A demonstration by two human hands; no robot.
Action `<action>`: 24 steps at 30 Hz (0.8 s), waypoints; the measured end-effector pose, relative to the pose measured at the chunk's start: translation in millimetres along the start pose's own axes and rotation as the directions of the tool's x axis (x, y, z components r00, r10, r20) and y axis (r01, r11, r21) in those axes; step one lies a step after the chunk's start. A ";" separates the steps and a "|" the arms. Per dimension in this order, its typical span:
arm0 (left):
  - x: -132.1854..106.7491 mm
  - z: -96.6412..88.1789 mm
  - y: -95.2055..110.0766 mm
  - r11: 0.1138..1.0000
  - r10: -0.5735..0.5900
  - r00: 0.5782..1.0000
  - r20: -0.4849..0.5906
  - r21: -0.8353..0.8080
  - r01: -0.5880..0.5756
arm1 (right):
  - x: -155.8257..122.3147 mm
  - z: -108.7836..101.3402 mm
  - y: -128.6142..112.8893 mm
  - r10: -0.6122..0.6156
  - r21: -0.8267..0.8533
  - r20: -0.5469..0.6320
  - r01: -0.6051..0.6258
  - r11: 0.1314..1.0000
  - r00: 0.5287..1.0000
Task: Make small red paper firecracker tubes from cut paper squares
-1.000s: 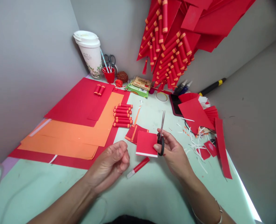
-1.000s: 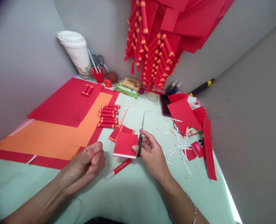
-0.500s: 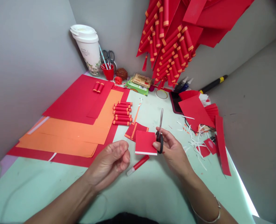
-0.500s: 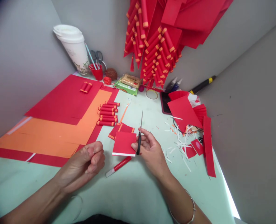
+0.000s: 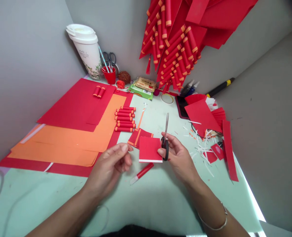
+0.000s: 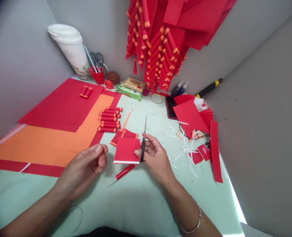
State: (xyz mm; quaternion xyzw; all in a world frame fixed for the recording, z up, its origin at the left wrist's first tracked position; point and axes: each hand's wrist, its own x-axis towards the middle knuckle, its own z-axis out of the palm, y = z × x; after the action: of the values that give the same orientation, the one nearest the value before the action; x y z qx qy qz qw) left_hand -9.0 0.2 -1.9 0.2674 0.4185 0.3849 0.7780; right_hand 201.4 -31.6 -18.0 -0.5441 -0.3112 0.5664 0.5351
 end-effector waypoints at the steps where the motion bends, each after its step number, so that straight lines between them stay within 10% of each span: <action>1: 1.3 -1.2 -0.9 0.998 0.038 0.998 -0.043 0.051 -0.036 | -0.7 0.9 -0.5 0.003 0.010 0.010 -0.003 1.000 1.000; 24: -1.5 -4.6 -4.4 0.909 0.135 0.988 -0.078 0.406 -0.093 | 0.2 -2.5 2.8 -0.029 -0.010 0.070 0.030 1.000 0.997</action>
State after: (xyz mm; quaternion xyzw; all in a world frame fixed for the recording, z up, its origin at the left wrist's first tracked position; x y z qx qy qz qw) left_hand -11.8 -3.0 -6.9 0.4247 0.5121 0.3491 0.6599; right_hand 203.1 -32.6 -21.3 -0.5220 -0.3409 0.5754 0.5293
